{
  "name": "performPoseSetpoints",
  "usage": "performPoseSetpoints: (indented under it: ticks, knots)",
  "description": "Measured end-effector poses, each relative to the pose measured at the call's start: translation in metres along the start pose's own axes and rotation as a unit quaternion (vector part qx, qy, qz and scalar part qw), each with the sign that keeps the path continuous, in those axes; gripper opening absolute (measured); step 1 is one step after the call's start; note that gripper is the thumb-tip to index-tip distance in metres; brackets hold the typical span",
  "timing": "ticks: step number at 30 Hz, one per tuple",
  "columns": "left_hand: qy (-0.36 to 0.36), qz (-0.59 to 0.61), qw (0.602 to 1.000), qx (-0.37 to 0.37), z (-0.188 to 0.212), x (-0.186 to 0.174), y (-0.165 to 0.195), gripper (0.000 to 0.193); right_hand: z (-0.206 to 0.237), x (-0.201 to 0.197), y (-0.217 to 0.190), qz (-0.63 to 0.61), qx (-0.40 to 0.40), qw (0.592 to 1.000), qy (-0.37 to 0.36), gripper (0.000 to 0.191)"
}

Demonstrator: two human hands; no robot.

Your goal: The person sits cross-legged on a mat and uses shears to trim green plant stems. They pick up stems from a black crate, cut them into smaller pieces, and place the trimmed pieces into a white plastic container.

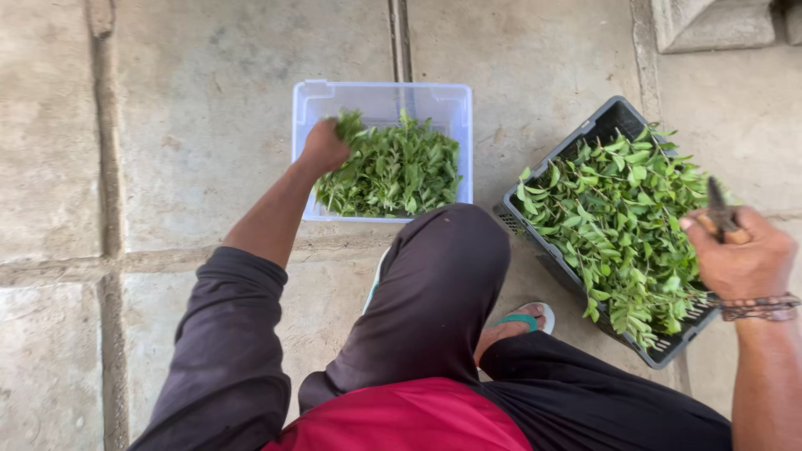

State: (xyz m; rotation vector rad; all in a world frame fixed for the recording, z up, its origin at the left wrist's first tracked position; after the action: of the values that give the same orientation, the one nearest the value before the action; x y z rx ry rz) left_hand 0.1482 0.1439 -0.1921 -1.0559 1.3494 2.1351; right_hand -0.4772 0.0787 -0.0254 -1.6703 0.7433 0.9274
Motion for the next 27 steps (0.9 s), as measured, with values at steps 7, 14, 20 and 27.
performPoseSetpoints:
  ticks: [7, 14, 20, 27]
  knots:
    - [0.113, -0.036, 0.983, -0.143, 0.019, 0.069, -0.047, 0.095, 0.006, 0.029, 0.011, 0.085, 0.048, 0.994, -0.051, 0.028]
    - [-0.028, -0.055, 0.964, -0.257, 0.007, 0.073, -0.045, 0.113, -0.017, 0.067, 0.04, 0.159, 0.092, 0.975, -0.124, 0.034]
    - [0.087, -0.039, 0.969, -0.228, 0.039, 0.075, -0.015, 0.119, -0.02, 0.079, 0.074, 0.2, 0.113, 0.96, -0.161, 0.032]
    - [0.228, 0.032, 0.972, -0.034, 0.055, 0.05, 0.029, 0.106, -0.002, 0.06, 0.098, 0.161, 0.122, 0.971, -0.125, 0.038]
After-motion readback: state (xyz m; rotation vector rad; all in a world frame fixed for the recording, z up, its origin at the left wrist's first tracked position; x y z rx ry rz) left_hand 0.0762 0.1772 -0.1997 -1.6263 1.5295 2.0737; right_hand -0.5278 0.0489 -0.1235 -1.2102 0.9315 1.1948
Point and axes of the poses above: each hand's wrist, its own z-axis away from the middle knuckle, its own x-axis out of the palm, y = z × x, the point moved 4 cm from there along -z, towards the middle knuckle, and after that the axes turned 1 degree about z, right-handed, at the moved point
